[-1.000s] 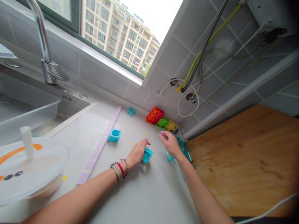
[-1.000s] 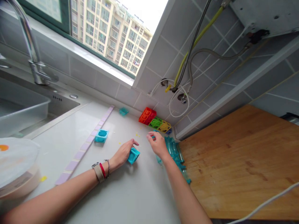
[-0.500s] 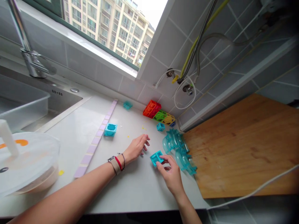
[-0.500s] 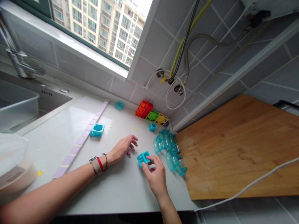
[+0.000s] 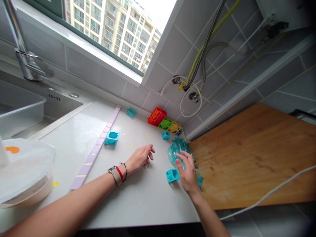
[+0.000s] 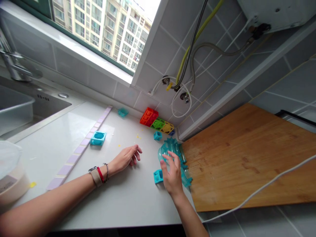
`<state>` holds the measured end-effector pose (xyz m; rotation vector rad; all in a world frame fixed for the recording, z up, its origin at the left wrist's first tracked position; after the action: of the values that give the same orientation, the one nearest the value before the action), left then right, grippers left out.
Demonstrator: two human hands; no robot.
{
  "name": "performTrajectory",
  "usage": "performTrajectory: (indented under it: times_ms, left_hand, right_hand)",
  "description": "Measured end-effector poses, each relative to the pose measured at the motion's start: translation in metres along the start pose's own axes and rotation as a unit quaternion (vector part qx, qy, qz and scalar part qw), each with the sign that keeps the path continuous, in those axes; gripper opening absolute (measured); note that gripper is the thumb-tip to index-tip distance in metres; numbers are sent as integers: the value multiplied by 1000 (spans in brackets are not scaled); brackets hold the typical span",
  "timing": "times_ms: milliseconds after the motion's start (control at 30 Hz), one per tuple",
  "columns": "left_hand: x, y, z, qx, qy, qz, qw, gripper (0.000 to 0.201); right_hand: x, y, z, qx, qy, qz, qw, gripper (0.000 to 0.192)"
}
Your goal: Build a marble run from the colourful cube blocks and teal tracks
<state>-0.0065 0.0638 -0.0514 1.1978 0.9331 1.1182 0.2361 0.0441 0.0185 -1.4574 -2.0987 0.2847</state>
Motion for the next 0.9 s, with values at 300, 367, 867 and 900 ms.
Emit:
performTrajectory:
  times_ms: [300, 367, 867, 900]
  left_hand:
    - [0, -1, 2, 22, -6, 5, 1000, 60]
    - [1, -3, 2, 12, -2, 0, 1000, 62]
    - [-2, -4, 1, 37, -10, 13, 999, 64]
    - [-1, -4, 1, 39, -13, 13, 999, 65]
  right_hand:
    - [196, -20, 78, -56, -90, -25, 994, 45]
    - [230, -22, 91, -84, -46, -18, 995, 54]
    - [323, -2, 100, -38, -54, 15, 998, 83]
    - [322, 3, 99, -6, -35, 24, 999, 84]
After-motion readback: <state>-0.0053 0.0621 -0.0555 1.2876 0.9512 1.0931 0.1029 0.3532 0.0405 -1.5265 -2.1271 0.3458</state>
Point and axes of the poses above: each hand's wrist, its own x-axis towards the middle knuckle, its own z-axis out of the palm, y = z × x, the point moved 1 cm from there along x, towards the middle knuckle, and after that the axes turned 5 degrees about -y, right-handed, at the moved point
